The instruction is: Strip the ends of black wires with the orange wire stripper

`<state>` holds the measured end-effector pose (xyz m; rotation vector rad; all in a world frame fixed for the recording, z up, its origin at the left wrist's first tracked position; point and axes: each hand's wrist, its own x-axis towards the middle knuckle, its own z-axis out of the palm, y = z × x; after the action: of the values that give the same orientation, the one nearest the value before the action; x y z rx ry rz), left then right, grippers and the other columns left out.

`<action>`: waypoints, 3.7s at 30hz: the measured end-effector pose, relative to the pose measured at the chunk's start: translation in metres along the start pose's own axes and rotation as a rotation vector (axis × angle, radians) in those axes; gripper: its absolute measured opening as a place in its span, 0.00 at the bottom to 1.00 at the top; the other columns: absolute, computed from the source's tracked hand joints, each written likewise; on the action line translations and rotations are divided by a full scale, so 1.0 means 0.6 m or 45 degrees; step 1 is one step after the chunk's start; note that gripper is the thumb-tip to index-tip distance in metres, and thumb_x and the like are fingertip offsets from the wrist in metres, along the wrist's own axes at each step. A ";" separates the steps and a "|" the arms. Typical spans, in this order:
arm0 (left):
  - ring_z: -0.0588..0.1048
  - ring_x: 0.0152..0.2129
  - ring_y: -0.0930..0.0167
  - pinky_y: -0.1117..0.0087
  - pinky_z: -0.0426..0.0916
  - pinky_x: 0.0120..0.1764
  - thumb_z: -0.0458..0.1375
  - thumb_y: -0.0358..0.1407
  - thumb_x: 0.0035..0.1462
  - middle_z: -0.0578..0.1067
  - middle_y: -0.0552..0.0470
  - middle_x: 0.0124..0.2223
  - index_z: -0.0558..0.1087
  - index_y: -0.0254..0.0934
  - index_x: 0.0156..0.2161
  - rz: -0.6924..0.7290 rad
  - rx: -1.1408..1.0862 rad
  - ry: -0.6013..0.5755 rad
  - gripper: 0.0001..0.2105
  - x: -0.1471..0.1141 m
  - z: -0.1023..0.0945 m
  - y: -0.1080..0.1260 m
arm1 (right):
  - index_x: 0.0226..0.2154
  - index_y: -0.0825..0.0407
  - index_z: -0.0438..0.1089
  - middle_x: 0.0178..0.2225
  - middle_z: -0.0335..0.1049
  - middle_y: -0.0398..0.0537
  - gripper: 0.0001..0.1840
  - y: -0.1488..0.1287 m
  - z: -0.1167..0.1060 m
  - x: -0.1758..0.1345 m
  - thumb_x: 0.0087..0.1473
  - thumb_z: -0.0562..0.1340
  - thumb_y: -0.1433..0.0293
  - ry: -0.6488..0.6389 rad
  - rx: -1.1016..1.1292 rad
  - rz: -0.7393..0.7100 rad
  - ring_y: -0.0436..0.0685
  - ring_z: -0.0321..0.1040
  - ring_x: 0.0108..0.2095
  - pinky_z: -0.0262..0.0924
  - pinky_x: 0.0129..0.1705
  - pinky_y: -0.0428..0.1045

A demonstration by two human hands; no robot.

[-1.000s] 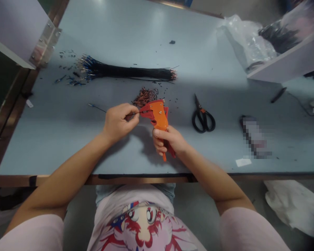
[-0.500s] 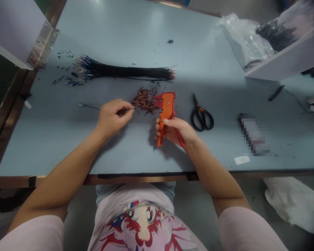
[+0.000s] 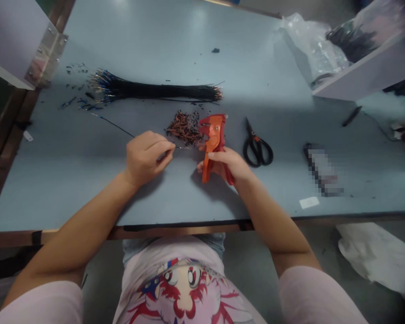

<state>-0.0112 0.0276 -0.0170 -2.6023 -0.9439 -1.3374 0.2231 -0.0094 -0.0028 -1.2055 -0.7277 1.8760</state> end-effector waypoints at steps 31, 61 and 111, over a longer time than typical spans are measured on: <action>0.71 0.22 0.76 0.74 0.64 0.26 0.61 0.28 0.50 0.74 0.56 0.26 0.72 0.39 0.35 0.228 0.044 0.172 0.06 0.002 -0.014 0.029 | 0.35 0.55 0.64 0.27 0.66 0.42 0.15 0.016 0.017 -0.015 0.43 0.67 0.74 -0.019 0.022 -0.226 0.52 0.68 0.27 0.67 0.34 0.53; 0.74 0.26 0.75 0.74 0.69 0.32 0.58 0.29 0.54 0.76 0.53 0.30 0.72 0.37 0.39 0.021 -0.086 0.173 0.06 -0.004 -0.010 0.034 | 0.35 0.55 0.66 0.29 0.70 0.44 0.18 0.019 0.019 -0.008 0.39 0.69 0.73 0.017 0.049 -0.036 0.54 0.71 0.28 0.67 0.36 0.53; 0.68 0.24 0.76 0.74 0.63 0.30 0.57 0.31 0.56 0.74 0.54 0.29 0.74 0.37 0.35 -0.585 -0.366 0.196 0.03 -0.007 0.021 0.020 | 0.41 0.58 0.67 0.31 0.69 0.48 0.19 0.039 0.001 -0.008 0.44 0.63 0.71 -0.487 0.230 0.234 0.57 0.70 0.31 0.68 0.39 0.60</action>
<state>0.0026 0.0197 -0.0250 -2.5132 -1.4843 -1.8747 0.2164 -0.0259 -0.0190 -0.8313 -0.6450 2.3075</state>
